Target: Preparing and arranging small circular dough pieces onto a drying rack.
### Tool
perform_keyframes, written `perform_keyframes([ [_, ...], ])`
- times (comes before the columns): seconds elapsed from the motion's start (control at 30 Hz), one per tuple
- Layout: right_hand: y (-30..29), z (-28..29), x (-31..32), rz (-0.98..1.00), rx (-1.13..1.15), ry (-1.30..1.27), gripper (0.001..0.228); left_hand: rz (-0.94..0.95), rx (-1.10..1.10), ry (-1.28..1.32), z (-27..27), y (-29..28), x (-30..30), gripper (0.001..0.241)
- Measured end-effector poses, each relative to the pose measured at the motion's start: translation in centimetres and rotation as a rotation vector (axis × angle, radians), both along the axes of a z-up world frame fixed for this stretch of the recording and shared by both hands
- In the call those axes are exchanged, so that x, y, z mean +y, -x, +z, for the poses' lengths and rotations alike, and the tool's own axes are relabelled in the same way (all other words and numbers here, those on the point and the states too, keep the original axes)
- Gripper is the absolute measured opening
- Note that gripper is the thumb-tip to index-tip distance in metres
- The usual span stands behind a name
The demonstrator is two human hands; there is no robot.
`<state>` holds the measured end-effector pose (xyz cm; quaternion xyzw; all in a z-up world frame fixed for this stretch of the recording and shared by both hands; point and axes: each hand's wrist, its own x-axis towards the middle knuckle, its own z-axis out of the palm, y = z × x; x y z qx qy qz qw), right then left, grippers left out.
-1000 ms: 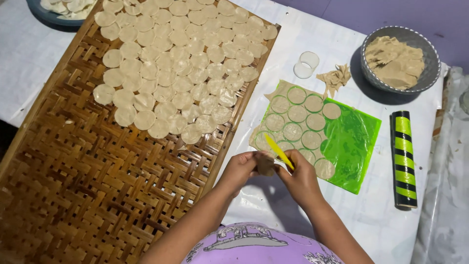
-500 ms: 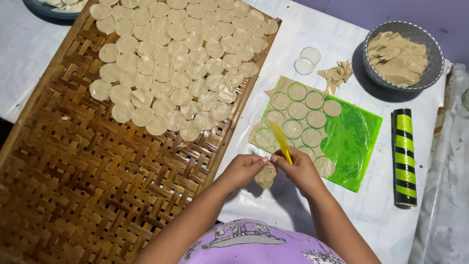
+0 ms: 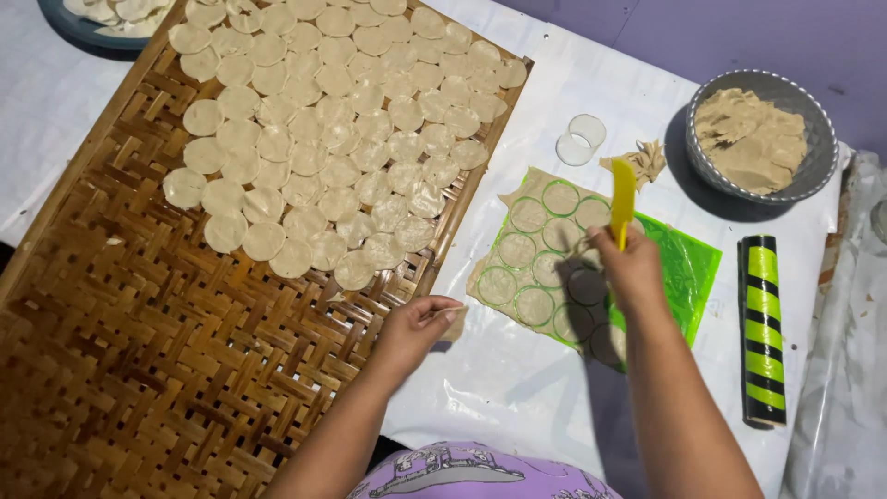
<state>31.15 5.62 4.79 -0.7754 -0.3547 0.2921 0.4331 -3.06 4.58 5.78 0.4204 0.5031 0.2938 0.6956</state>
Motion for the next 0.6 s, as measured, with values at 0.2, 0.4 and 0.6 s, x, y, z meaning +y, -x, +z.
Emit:
perform_keyframes([
  [0.2,-13.4,-4.8,8.0,0.081,-0.553,-0.045,0.038,0.186,0.06,-0.084,-1.9,4.2,1.7,0.02],
  [0.4,-15.8,-3.8,9.7,0.128,-0.963,0.146,0.068,0.445,0.269,-0.181,3.2,11.2,5.3,0.025],
  [0.6,-14.3,-3.8,7.4,0.091,-1.025,0.279,0.019,0.679,0.556,-0.434,4.4,19.0,12.2,0.021],
])
